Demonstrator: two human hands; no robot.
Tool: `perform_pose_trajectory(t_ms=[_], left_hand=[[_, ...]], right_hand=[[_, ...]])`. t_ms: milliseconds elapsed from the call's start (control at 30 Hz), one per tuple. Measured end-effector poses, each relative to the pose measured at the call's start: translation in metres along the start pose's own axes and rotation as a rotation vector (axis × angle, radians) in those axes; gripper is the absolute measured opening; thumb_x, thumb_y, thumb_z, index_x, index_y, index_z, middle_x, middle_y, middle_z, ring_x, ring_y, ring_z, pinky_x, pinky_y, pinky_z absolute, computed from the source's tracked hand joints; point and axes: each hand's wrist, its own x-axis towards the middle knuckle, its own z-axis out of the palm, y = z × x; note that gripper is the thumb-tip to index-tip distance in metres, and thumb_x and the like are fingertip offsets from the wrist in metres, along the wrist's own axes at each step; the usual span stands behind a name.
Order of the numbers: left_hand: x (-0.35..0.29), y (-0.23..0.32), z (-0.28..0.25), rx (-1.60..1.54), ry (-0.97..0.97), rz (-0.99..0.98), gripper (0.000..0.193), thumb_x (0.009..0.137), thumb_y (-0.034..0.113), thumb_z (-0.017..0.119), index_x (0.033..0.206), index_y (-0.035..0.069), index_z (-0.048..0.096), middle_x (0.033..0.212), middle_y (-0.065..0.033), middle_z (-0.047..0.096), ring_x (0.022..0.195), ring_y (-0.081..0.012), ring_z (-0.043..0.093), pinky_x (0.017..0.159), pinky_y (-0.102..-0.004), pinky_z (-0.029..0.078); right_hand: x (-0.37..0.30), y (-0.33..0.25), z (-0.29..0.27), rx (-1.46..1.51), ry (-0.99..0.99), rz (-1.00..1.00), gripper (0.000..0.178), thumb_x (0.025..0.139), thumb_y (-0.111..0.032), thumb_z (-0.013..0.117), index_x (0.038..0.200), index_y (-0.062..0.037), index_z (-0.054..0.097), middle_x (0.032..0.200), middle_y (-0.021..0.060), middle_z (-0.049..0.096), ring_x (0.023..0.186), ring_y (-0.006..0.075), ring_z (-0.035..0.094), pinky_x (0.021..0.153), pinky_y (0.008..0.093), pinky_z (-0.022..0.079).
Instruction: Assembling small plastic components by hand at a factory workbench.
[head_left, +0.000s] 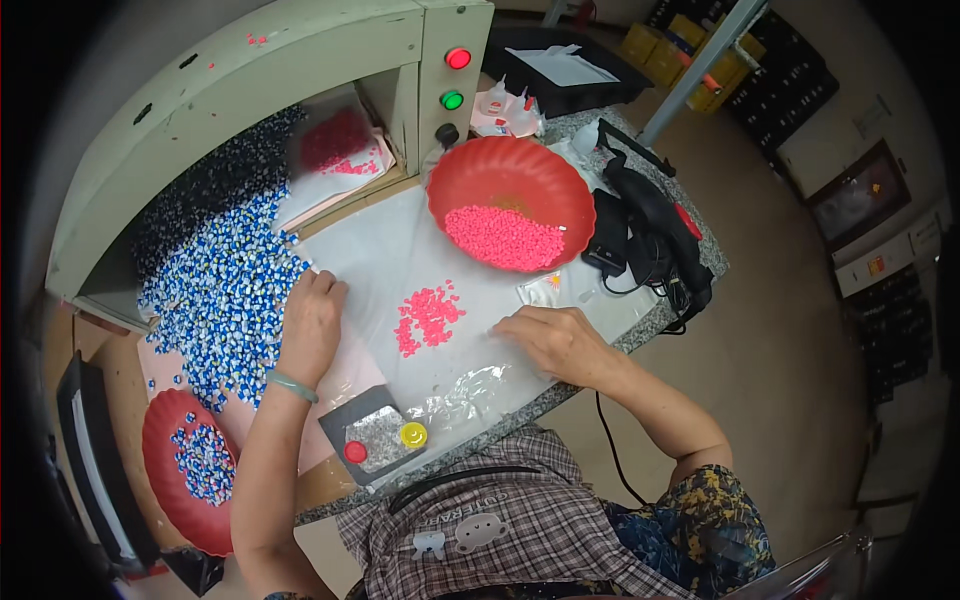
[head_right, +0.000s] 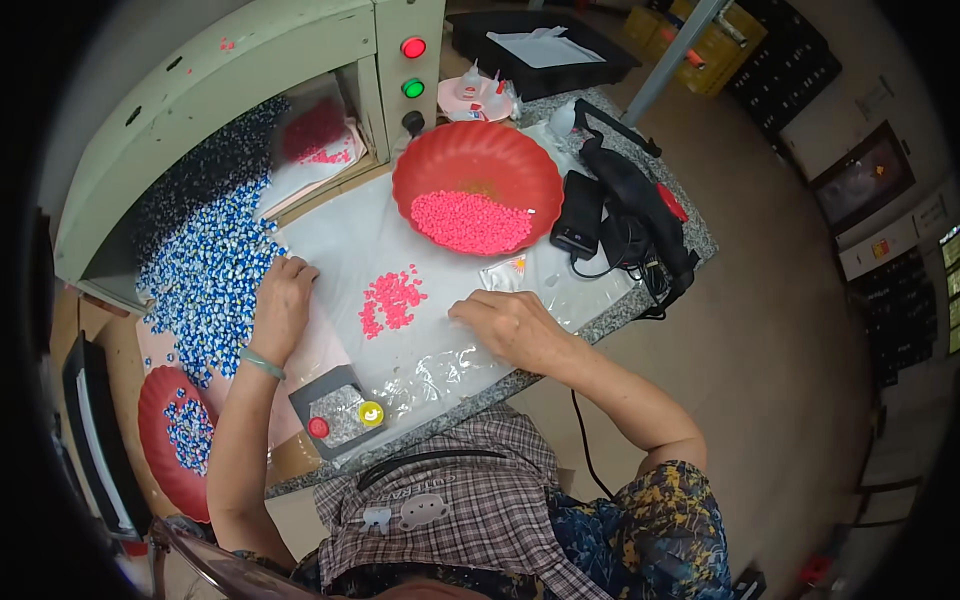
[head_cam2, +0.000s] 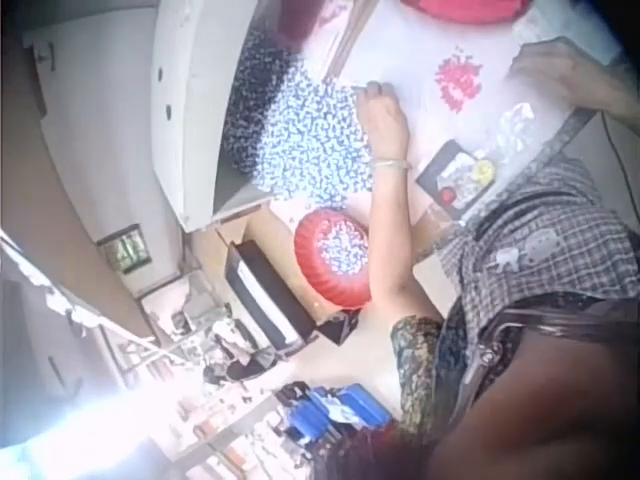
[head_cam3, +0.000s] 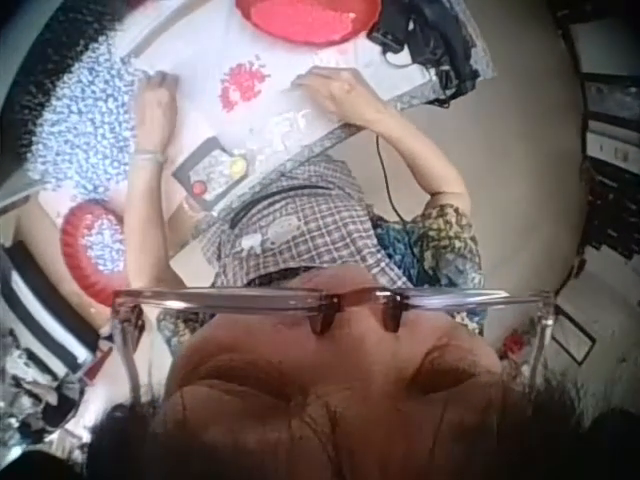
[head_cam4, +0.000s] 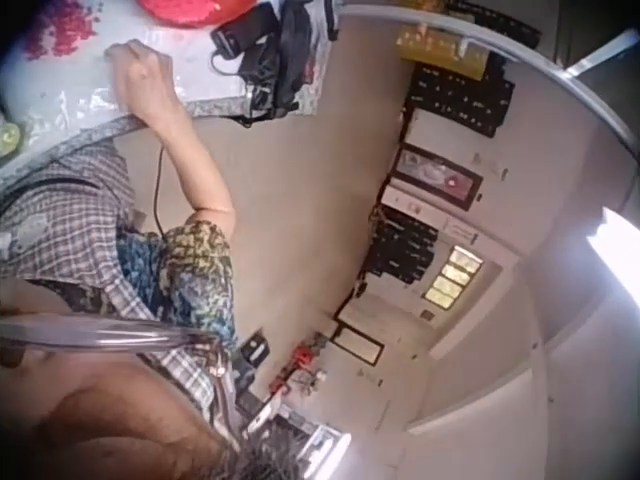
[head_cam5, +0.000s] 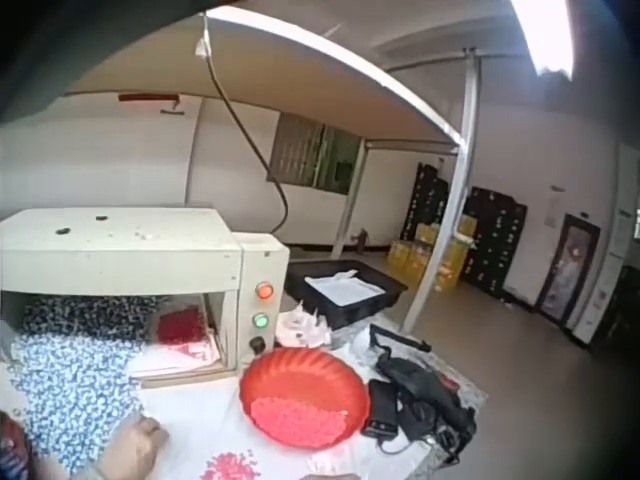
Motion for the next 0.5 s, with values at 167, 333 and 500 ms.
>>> perform_pose_trajectory(t_ms=[167,333,500], left_hand=[[-0.004,-0.001,0.004,0.058,-0.046,0.0,0.015,0.081,0.002,0.058,0.091,0.001,0.07,0.086,-0.0147,0.06,0.085,-0.0316,0.06,0.076,-0.0414,0.05],[-0.001,0.003,-0.006,-0.013,0.048,-0.007,0.013,0.079,0.001,0.057,0.087,0.0,0.068,0.089,-0.0157,0.059,0.084,-0.032,0.06,0.075,-0.0418,0.05],[-0.016,0.017,-0.034,-0.307,0.074,-0.21,0.015,0.085,-0.002,0.069,0.099,-0.001,0.072,0.093,-0.0134,0.062,0.087,-0.0283,0.064,0.075,-0.0358,0.052]], right_hand=[[-0.004,0.014,-0.001,-0.02,0.009,0.012,0.016,0.086,0.0,0.065,0.101,-0.0017,0.07,0.092,0.0138,0.07,0.081,0.0322,0.07,0.071,0.0395,0.057],[-0.004,0.004,-0.001,0.096,0.054,0.173,0.019,0.089,0.007,0.059,0.105,0.0025,0.068,0.09,0.0152,0.068,0.073,0.0292,0.067,0.069,0.0368,0.054],[0.018,0.006,0.027,0.086,0.074,0.178,0.017,0.089,0.006,0.062,0.105,0.002,0.068,0.092,0.0147,0.068,0.075,0.0283,0.067,0.069,0.0372,0.053]])
